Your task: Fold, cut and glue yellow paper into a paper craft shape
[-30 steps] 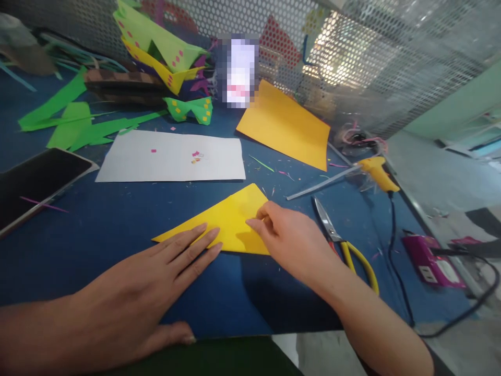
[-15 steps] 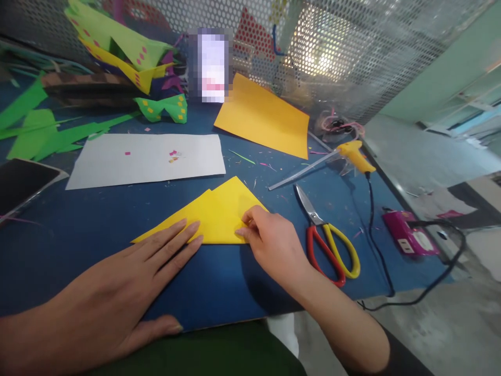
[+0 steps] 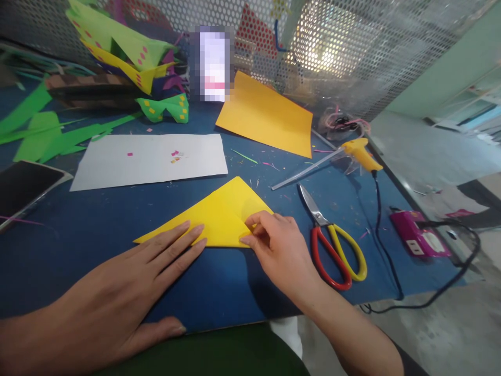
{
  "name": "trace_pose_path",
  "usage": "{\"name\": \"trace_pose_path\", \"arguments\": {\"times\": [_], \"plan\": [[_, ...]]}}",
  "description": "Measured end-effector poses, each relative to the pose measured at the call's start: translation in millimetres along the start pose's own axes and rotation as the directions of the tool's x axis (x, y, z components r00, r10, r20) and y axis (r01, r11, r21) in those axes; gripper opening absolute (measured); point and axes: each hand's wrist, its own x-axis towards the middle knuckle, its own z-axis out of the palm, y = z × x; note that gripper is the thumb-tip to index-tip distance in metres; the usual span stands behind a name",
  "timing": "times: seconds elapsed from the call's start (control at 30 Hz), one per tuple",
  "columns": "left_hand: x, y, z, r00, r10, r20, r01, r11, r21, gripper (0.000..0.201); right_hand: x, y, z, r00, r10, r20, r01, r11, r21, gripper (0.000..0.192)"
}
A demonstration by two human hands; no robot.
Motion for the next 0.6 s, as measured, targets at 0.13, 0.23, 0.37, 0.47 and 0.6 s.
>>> {"name": "trace_pose_path", "arguments": {"times": [0.13, 0.23, 0.37, 0.47, 0.6], "plan": [[-1.2, 0.2, 0.7, 1.0, 0.001, -0.001, -0.001, 1.0, 0.008, 0.086, -0.7, 0.9, 1.4, 1.0, 0.003, -0.007, -0.003, 1.0, 0.002, 0.011], [-2.4, 1.3, 2.5, 1.0, 0.001, 0.001, -0.001, 1.0, 0.022, 0.086, -1.4, 0.1, 2.5, 1.0, 0.004, -0.024, -0.004, 1.0, 0.007, 0.019], [-1.8, 1.1, 3.9, 1.0, 0.007, -0.006, -0.007, 0.999, 0.033, 0.086, -0.2, -1.5, 4.8, 1.0, -0.009, 0.003, 0.009, 0.999, -0.031, 0.024], [-1.0, -0.2, 4.2, 1.0, 0.028, -0.011, -0.028, 0.999, 0.04, 0.087, 0.2, -2.3, 7.1, 0.999, -0.034, 0.005, 0.034, 0.989, -0.142, 0.026], [-1.0, 1.5, 2.7, 1.0, 0.016, -0.014, -0.016, 0.999, 0.029, 0.086, -1.7, -2.5, 9.3, 0.999, -0.025, -0.039, 0.017, 0.982, -0.186, 0.015]]}}
